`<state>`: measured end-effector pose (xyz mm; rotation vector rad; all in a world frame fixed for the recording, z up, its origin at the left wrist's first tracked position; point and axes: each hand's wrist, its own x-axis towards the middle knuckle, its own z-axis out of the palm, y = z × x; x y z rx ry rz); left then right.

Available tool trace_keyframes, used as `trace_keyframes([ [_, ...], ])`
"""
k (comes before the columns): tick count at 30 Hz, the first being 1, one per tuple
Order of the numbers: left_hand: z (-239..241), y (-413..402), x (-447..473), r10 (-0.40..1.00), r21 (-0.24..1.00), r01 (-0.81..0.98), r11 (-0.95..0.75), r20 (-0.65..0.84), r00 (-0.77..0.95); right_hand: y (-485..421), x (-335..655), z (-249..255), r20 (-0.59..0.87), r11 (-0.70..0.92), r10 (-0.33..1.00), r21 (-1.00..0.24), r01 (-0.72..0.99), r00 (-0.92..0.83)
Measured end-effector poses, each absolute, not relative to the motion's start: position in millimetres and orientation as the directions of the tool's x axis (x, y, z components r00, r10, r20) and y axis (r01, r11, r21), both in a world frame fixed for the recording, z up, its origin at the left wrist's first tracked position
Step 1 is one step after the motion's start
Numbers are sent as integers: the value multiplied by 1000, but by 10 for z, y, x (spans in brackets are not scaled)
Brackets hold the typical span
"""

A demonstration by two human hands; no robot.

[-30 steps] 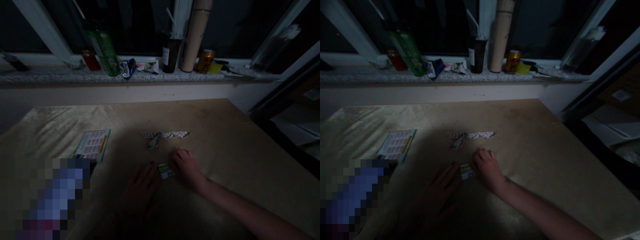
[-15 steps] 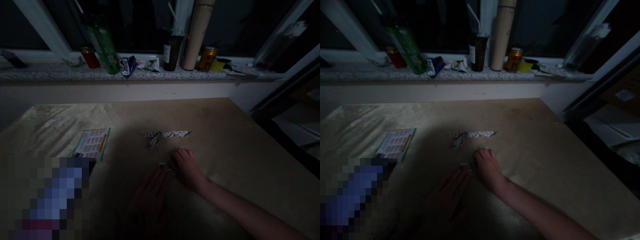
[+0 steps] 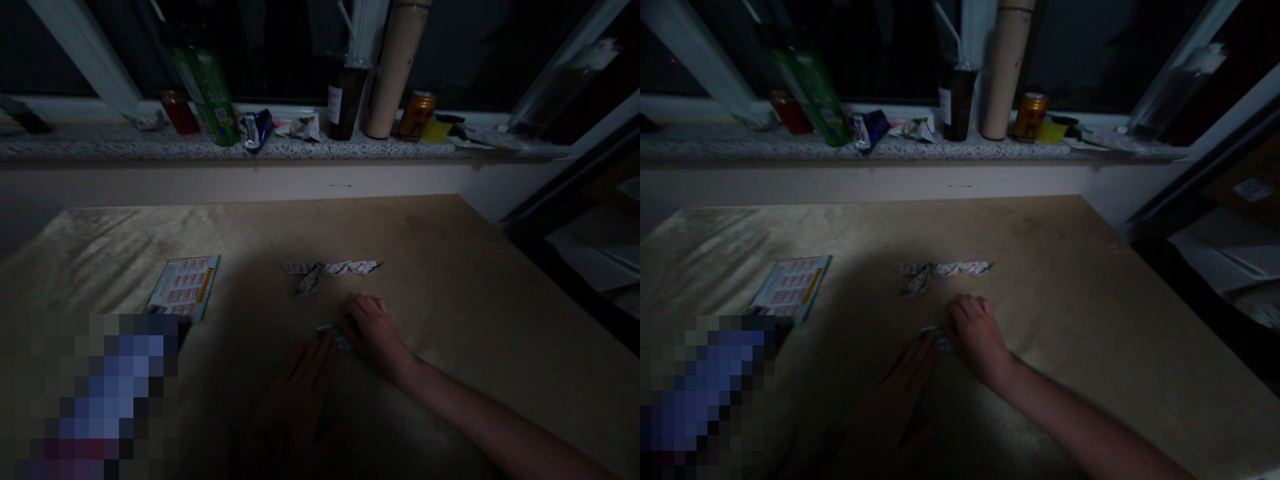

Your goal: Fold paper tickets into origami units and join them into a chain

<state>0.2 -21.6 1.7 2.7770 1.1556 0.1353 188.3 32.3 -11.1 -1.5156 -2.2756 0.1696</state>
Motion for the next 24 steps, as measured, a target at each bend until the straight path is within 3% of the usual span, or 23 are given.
trace_keyframes([
  [12,6,-196,1,711,202,690,-695,55,701,327,1882,-162,274,331,928,-288,899,-254],
  [24,38,-206,19,713,161,698,-698,54,700,337,1875,-149,247,313,937,-272,910,-249],
])
